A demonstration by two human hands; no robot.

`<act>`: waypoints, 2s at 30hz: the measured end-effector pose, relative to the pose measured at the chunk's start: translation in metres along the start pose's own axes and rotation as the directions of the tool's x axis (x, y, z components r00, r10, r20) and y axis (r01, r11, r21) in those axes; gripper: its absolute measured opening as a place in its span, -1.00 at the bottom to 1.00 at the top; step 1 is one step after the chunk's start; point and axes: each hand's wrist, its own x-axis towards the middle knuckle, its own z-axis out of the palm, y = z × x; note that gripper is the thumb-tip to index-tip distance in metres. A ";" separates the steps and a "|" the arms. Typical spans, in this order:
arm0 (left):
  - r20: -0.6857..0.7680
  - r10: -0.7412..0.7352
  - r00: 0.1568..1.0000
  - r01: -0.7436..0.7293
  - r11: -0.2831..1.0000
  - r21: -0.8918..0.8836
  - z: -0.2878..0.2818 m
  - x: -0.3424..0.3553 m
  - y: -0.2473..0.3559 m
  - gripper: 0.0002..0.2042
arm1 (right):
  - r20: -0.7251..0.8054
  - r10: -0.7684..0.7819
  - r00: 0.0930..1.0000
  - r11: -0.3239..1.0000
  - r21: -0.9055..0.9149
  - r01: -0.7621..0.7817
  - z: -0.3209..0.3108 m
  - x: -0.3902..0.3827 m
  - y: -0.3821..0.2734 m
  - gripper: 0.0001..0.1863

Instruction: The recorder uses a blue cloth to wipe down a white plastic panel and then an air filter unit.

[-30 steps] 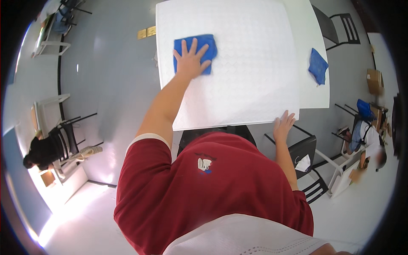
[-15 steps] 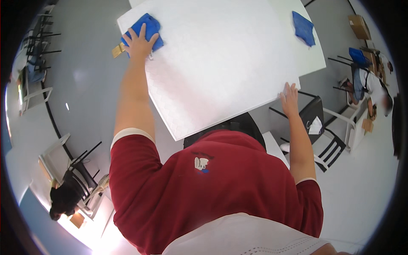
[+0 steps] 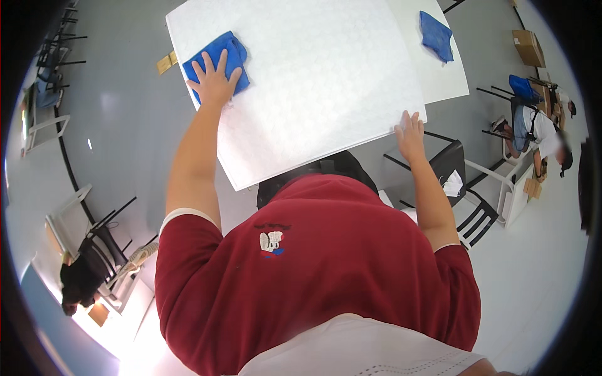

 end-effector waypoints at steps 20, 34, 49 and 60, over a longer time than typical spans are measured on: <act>0.264 -0.263 0.928 0.321 0.923 -0.212 0.000 -0.037 0.146 -0.42 | -0.348 -0.088 0.933 0.971 0.180 0.159 0.003 0.022 0.055 -0.42; 0.229 -0.048 0.972 0.109 0.958 -0.266 0.006 0.032 0.258 -0.44 | 0.158 0.076 0.984 0.726 0.668 -0.163 -0.014 0.037 0.069 -0.62; 0.260 0.261 0.930 -0.173 0.933 -0.315 0.009 0.029 0.388 -0.44 | 0.156 0.022 0.988 0.578 0.804 -0.140 -0.012 0.040 0.073 -0.65; 0.196 0.561 0.804 -0.510 0.821 -0.257 -0.007 -0.049 0.406 -0.37 | 0.126 0.015 0.992 0.573 0.812 -0.112 0.004 0.044 0.079 -0.64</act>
